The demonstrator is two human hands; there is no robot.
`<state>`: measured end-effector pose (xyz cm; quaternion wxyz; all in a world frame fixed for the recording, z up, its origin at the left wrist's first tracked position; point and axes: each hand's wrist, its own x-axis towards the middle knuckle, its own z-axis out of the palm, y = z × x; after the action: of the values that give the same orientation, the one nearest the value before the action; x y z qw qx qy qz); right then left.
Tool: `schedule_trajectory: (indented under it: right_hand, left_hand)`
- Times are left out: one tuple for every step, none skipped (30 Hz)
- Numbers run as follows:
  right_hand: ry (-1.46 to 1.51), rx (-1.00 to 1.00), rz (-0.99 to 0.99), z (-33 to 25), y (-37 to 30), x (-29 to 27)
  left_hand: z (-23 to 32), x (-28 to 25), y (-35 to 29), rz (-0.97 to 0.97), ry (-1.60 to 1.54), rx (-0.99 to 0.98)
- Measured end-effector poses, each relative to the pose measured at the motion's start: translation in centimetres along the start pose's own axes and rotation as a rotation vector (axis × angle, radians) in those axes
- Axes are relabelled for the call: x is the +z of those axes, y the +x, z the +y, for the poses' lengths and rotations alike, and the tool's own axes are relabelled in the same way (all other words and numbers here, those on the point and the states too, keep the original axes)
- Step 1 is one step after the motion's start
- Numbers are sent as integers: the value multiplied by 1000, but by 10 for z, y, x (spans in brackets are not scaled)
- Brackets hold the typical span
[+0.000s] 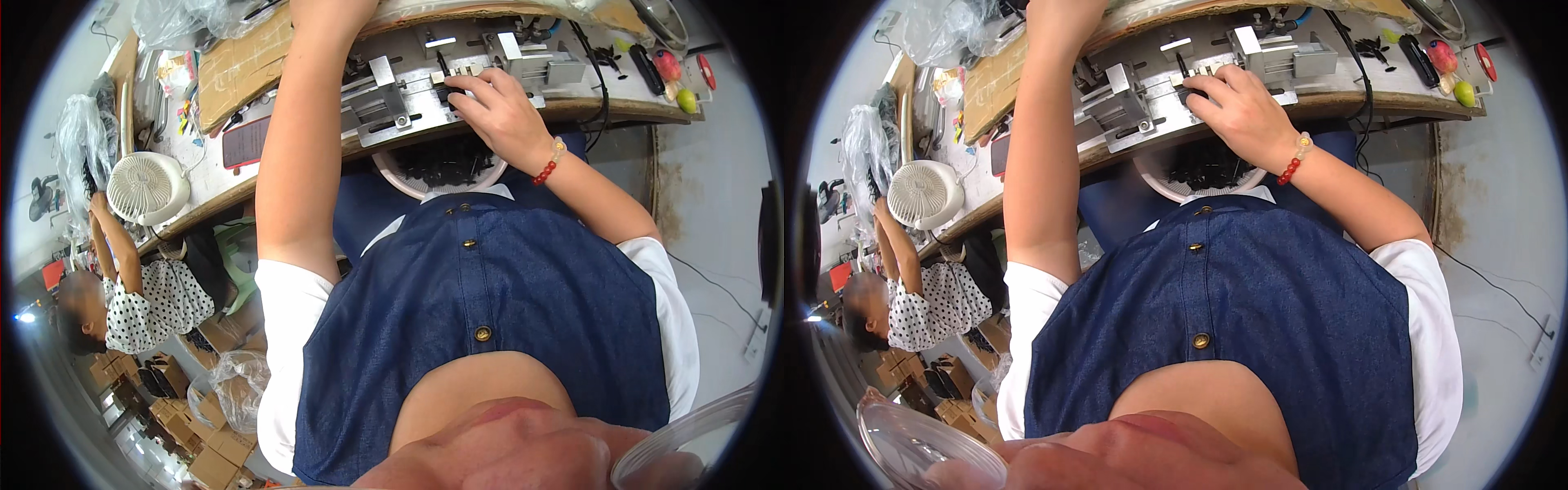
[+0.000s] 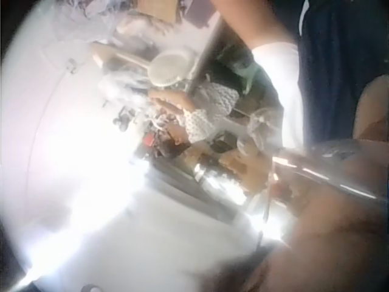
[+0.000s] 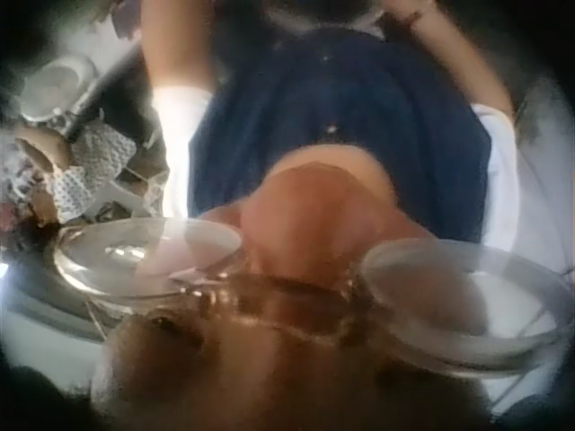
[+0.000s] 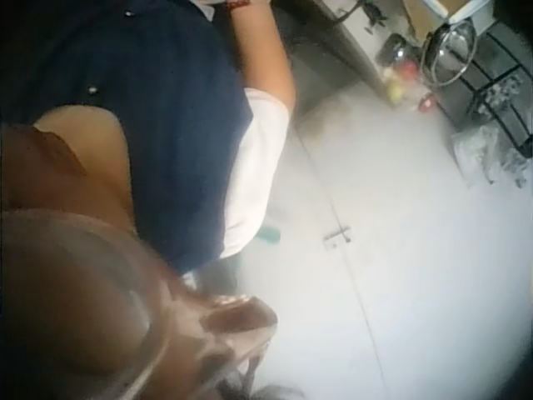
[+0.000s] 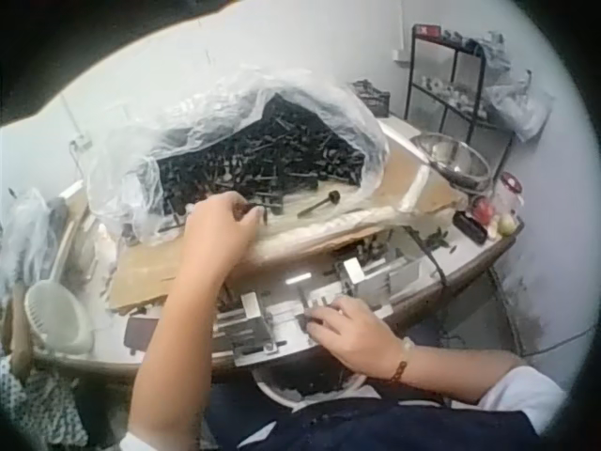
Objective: The person repeatedly picks up small black plastic components from a pile, places them into a metal jig on the table, and secures them using a lever. They then remove the secured components and place them into a white bowl on their lap. The process is repeated continuously.
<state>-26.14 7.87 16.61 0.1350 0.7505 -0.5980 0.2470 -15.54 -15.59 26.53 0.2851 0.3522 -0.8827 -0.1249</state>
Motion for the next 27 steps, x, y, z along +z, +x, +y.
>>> schedule_trajectory:
  right_hand:
    - [8, -4, -6, 0, 1, 0]
    - [17, -9, -12, 0, 2, 0]
    - [54, -2, -13, 2, 3, -2]
    - [92, 5, -14, 4, 5, -6]
    - [130, 10, -16, 6, 8, -11]
    - [108, 7, 39, 13, 13, -17]
    - [93, -3, 93, 24, 21, -22]
    - [80, -13, 146, 37, 31, -27]
    - [68, -31, 239, 53, 44, -34]
    - [12, 103, 188, 73, 47, -35]
    - [17, 82, 310, 80, 73, -51]
    - [11, 120, 298, 101, 82, -52]
    - [-5, 131, 243, 121, 90, -57]
    - [-15, 101, 200, 143, 95, -53]
    - [-25, 71, 156, 161, 99, -48]
    - [2, 84, 62, 167, 104, -44]
    - [28, 98, -32, 173, 109, -42]
    - [53, 109, -127, 174, 112, -41]
    - [53, 99, -121, 173, 114, -42]
    - [52, 91, -114, 172, 113, -45]
    - [51, 82, -107, 170, 113, -49]
    - [95, 133, -99, 165, 114, -54]
    - [140, 182, -90, 157, 115, -60]
    - [185, 231, -83, 152, 115, -63]
    - [248, 184, 25, 151, 110, -61]
    - [310, 136, 133, 150, 102, -56]
    - [370, 86, 239, 148, 98, -54]
  left_hand:
    - [-1, -1, -2, 39, -80, 3]
    - [-4, -3, -2, 2, -302, -73]
    - [-6, -1, 2, -38, -532, -138]
    - [-9, 1, 5, -80, -760, -205]
    - [-13, 4, 6, -62, -981, -219]
    - [-17, 6, 5, -44, -1194, -234]
    - [-21, 3, 3, -17, -1402, -253]
    - [-26, -1, 0, -20, -1491, -281]
    - [-25, -4, -6, 36, -1472, -287]
    - [-20, -6, -14, 88, -1454, -291]
    - [-15, -5, -25, 139, -1433, -302]
    - [-6, -6, -38, 126, -1382, -229]
    - [4, -6, -52, 105, -1345, -153]
    - [14, -10, -72, 98, -1286, -88]
    - [26, -12, -93, 28, -1172, -92]
    - [25, -4, -115, -29, -1067, -75]
    - [26, -1, -134, -89, -893, -7]
    - [21, 13, -147, 1, -673, 223]
    - [20, 22, -162, -28, -661, 202]
    - [19, 33, -172, -26, -633, 180]
    - [18, 42, -180, -24, -605, 160]
    - [16, 48, -183, -11, -557, 168]
    - [15, 53, -184, 3, -508, 175]
    - [14, 57, -184, 17, -459, 183]
    - [15, 59, -183, 1, -448, 176]
    - [17, 61, -181, -15, -438, 169]
    - [17, 63, -180, -30, -428, 161]
